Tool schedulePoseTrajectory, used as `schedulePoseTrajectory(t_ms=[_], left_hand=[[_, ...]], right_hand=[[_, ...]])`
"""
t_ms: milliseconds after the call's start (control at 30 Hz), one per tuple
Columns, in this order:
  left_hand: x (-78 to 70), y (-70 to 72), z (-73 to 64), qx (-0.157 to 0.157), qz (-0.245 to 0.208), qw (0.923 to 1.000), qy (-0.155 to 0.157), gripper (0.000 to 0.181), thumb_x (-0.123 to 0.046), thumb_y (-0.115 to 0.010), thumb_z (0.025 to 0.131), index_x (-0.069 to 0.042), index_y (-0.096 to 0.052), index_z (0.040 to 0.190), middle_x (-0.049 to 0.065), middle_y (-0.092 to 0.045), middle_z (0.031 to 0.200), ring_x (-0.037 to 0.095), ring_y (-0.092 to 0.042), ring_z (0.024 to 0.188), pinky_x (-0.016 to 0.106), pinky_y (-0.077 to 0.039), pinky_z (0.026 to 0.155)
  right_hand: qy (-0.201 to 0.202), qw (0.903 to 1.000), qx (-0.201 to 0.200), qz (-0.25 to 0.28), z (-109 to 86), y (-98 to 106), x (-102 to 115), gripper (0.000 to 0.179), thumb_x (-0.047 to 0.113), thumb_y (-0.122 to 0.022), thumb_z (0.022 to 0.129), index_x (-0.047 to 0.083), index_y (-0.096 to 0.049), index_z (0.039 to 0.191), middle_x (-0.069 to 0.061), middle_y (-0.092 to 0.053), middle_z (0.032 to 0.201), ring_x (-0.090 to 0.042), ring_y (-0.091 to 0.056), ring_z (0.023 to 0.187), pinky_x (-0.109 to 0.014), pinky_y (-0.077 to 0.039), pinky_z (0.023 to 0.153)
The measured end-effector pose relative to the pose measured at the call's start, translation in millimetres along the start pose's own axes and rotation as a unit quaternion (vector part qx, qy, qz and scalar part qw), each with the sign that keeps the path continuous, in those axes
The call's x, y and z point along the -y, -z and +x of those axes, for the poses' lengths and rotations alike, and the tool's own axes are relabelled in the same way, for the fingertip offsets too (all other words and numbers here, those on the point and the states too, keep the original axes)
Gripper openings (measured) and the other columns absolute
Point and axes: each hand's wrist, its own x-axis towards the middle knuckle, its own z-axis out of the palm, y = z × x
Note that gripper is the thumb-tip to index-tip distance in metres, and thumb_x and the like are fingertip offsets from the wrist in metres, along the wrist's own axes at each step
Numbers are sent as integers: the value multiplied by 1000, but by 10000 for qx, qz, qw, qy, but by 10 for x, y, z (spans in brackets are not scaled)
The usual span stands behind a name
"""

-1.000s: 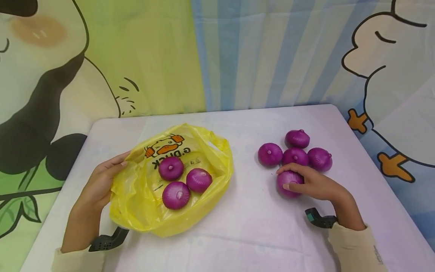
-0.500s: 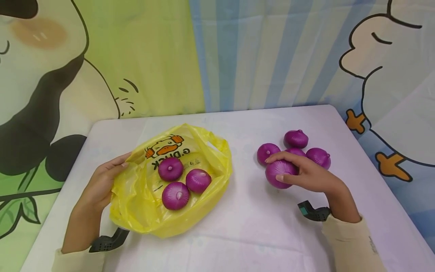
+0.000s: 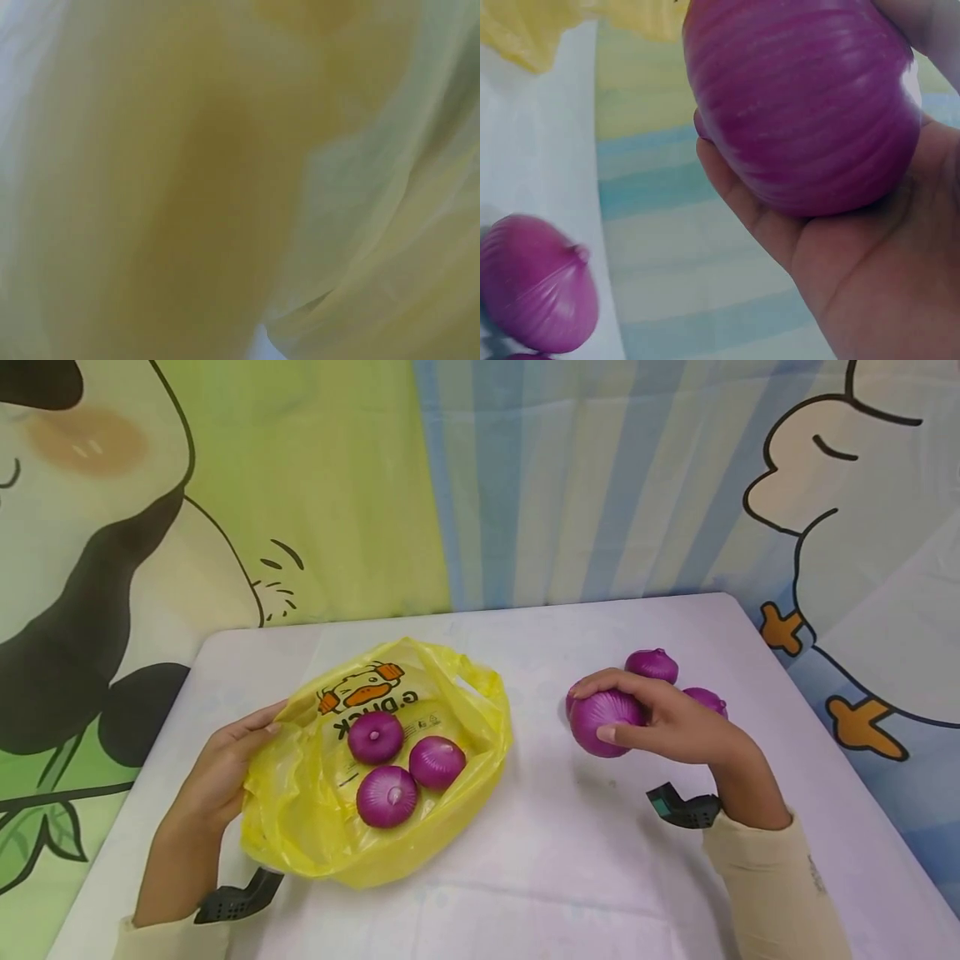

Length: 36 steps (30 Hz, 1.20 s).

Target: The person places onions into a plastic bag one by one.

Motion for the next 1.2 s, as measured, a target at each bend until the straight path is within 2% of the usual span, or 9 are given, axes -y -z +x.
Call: schedulePoseTrajectory(t_ms=[300,500,600,700,800,1000,1200], left_hand=[[34,10,16,37,-93,9999,-16,51,-20,-47,105,1,-34,149,15,-42,139,18,-61,109,31,-52,90],[31,5,8,1,-50,10000,86,52,-21,-48,104,0,-33,150,15,-40,141,19,-60,111,31,-52,91],[22,12,1,-27,18,10000,78,51,-21,-47,104,-1,-34,149,15,-40,141,20,-60,112,32,-51,91],[18,24,-6,-6,23,10000,23,50,-21,-47,105,-1,-35,149,15,-41,140,21,-61,111,33,-52,90],[20,33,-10,39,-6,10000,-37,51,-21,-47,104,1,-34,149,16,-41,139,21,-61,111,33,-52,90],[20,30,4,33,30,10000,-15,50,-21,-47,104,0,-36,148,16,-41,140,21,-60,112,33,-52,91],[13,20,21,-2,57,10000,46,51,-21,-47,104,-1,-34,149,16,-40,141,20,-60,112,32,-51,91]], right_hand=[[502,9981,338,116,189,80,194,55,-12,-67,82,7,-52,131,-10,-46,136,-25,-44,122,-41,-59,75],[376,9973,491,393,391,34,373,49,-8,-64,86,11,-55,130,-9,-48,137,-30,-47,120,-45,-59,77],[466,9961,448,600,515,-9,465,46,-10,-64,85,9,-56,127,-11,-48,136,-33,-47,119,-47,-59,75],[625,9954,365,628,655,-54,543,46,-8,-66,84,8,-57,126,-12,-50,134,-34,-49,118,-46,-59,75],[542,9967,286,527,778,-91,606,46,-2,-71,84,12,-58,126,-8,-51,133,-32,-52,115,-45,-59,77],[285,9984,389,308,976,-139,639,44,7,-73,87,20,-60,127,-1,-52,131,-26,-56,111,-44,-58,80],[594,9962,470,434,1160,-240,625,43,5,-70,88,17,-60,128,-2,-53,131,-26,-56,112,-43,-58,82]])
